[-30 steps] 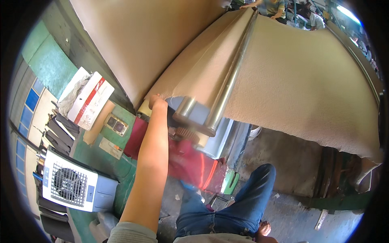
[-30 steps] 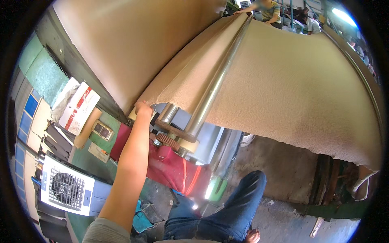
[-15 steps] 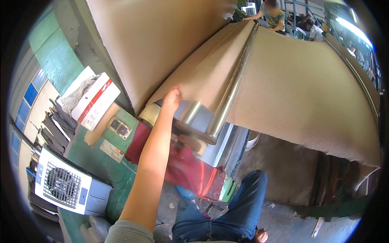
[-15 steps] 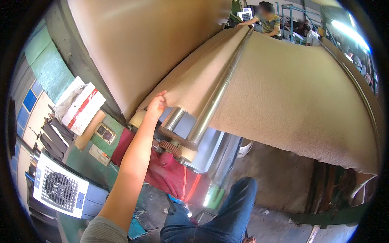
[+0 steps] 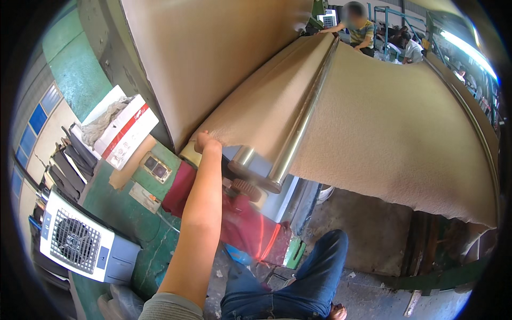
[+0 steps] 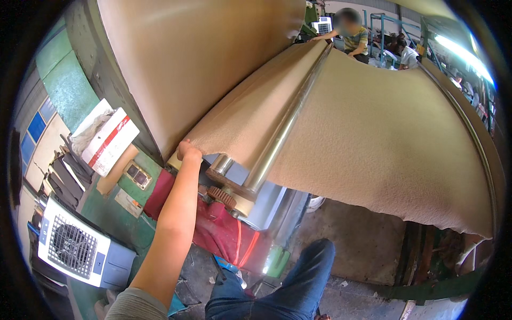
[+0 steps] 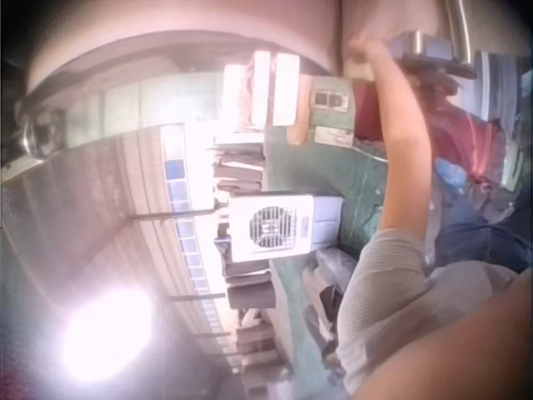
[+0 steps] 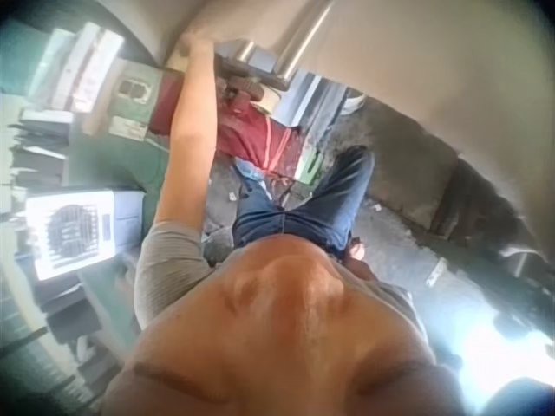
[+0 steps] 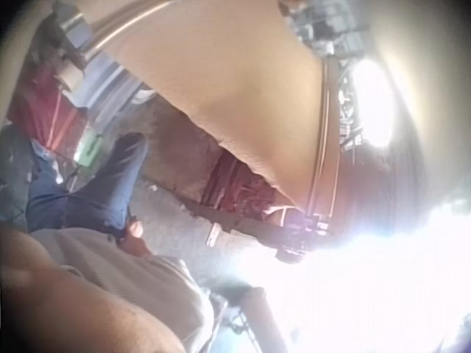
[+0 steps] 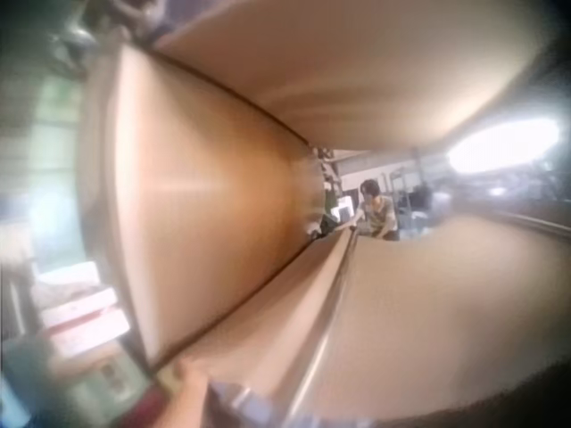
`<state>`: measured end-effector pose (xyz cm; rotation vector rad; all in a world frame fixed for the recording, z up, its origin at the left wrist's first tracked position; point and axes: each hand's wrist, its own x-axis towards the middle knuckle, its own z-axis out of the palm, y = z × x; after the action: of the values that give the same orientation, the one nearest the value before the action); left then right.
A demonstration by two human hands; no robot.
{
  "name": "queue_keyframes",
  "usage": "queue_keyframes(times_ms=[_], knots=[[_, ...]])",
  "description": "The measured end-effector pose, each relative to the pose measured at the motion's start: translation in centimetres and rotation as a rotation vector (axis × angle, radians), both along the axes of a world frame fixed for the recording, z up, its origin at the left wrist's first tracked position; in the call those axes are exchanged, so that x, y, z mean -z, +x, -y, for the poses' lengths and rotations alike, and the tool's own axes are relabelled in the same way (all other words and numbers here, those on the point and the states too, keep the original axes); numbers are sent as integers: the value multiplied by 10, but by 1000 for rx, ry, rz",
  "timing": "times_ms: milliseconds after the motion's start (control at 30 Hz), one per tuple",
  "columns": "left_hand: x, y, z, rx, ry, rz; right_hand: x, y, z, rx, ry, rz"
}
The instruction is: The person feeds a large sheet of beige fabric through a roller machine, using both hands to guide the edges and ensure proper alignment. The person remains seated on the machine throughout the process.
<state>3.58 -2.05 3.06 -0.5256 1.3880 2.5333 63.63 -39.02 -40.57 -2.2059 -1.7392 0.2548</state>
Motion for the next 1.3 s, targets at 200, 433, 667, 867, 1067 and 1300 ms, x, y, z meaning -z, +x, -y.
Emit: queue_keyframes(times_ms=[200,433,667,867,1067,1300], knots=[[61,-77,-18,118,-141,61,-3,0,-1,-23,-14,-6],[51,-38,-41,982,-19,-151,-2,0,-7,-12,-3,11],[34,-28,-35,761,57,-393,-2,-7,-14,-64,8,5],[30,-18,-21,305,-85,-247,-1,-10,-36,-116,13,24],[63,-54,-35,208,-170,-114,0,-10,-54,-172,8,52],[41,-19,-38,331,-351,-104,-4,-6,-58,-141,-3,83]])
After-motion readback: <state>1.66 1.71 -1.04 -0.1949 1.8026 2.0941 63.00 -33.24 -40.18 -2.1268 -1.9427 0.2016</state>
